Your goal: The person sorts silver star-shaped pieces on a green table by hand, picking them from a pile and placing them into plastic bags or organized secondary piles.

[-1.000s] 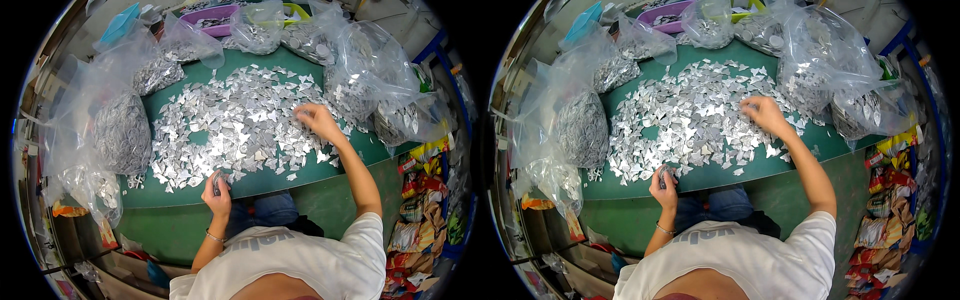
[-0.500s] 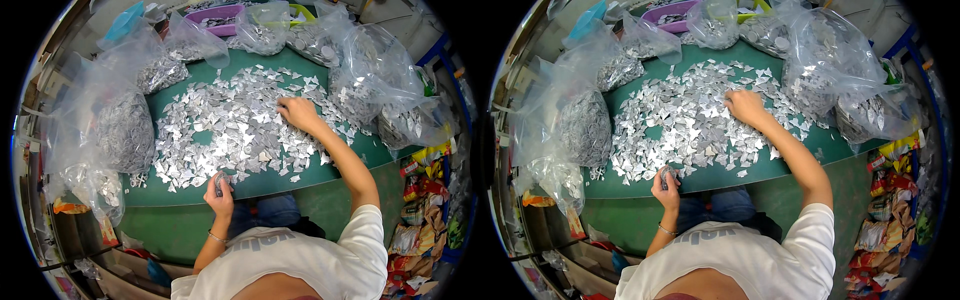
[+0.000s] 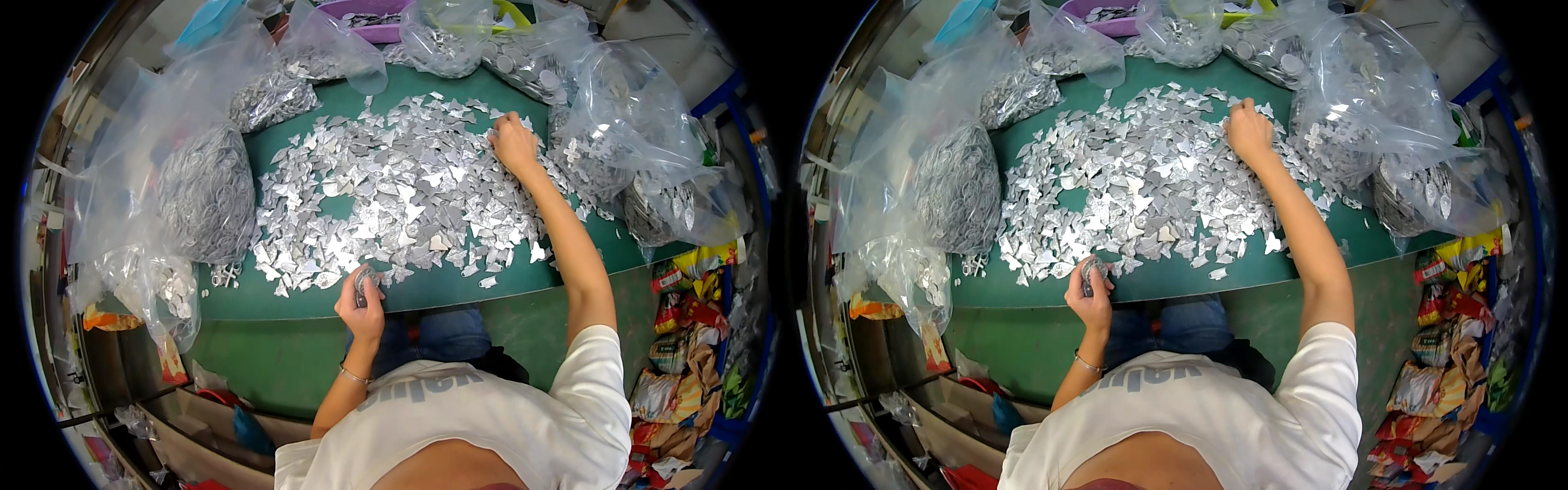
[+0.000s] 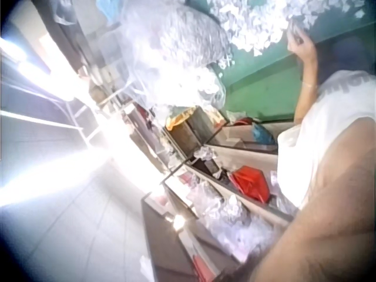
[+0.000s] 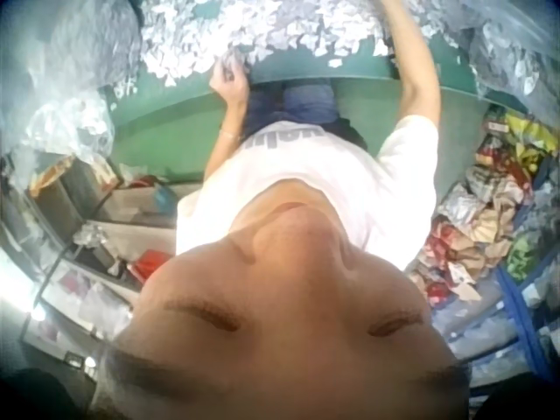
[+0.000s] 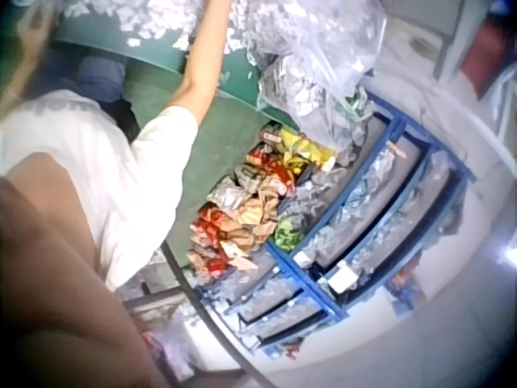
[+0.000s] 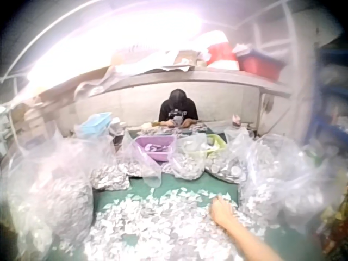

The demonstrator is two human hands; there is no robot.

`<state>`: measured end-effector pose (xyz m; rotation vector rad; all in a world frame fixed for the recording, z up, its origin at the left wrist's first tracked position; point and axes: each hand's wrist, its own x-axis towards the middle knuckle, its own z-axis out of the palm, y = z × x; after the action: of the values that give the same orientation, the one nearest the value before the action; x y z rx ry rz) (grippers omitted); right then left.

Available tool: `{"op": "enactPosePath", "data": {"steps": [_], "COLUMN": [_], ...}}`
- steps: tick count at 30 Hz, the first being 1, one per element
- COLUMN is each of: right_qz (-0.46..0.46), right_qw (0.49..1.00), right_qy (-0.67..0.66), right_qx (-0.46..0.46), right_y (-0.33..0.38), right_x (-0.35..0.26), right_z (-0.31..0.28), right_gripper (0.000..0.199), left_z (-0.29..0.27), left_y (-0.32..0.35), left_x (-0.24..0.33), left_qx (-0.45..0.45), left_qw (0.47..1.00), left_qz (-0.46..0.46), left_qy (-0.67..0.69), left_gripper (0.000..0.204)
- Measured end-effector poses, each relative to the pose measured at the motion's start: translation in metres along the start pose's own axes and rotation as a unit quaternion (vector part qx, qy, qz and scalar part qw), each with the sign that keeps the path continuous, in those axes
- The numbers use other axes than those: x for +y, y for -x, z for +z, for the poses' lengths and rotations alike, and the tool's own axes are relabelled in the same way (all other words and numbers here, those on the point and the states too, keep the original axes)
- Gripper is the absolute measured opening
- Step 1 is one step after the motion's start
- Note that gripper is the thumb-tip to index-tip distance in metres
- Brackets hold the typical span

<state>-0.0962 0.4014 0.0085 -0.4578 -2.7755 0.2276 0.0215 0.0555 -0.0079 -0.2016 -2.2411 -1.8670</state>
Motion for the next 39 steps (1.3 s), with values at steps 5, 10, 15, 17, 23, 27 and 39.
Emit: {"op": "enactPosePath", "data": {"steps": [5,10,15,17,23,27,39], "right_qz": [0.035,-0.075,-0.054,-0.065,-0.037,0.007,0.012], "right_qw": [0.987,0.928,0.991,0.991,0.983,0.917,0.997], "right_qy": [-0.146,-0.279,-0.099,-0.079,-0.172,-0.396,-0.023], "right_qx": [-0.054,-0.235,-0.068,-0.088,-0.061,0.051,-0.076], "right_y": [0.005,0.002,0.001,0.000,0.004,0.016,0.096], "right_x": [0.006,0.031,0.006,-0.006,0.004,0.039,-0.021], "right_z": [-0.018,-0.030,-0.013,-0.012,-0.022,-0.026,-0.061], "right_gripper": [0.027,0.027,0.032,0.028,0.016,0.013,0.028], "left_z": [0.000,0.000,0.002,0.000,0.000,0.002,0.001], "left_y": [0.001,0.002,0.001,0.000,0.001,0.000,0.002], "left_x": [-0.005,-0.001,-0.001,-0.001,-0.002,-0.002,-0.005], "left_qx": [0.002,0.005,0.003,0.002,0.009,0.003,0.006], "left_qw": [1.000,1.000,1.000,1.000,1.000,1.000,1.000], "left_qz": [0.007,0.003,0.003,0.003,0.014,0.012,0.018], "left_qy": [0.013,0.003,0.010,0.008,0.007,0.013,-0.004], "left_gripper": [0.019,0.019,0.019,0.019,0.019,0.019,0.019]}}
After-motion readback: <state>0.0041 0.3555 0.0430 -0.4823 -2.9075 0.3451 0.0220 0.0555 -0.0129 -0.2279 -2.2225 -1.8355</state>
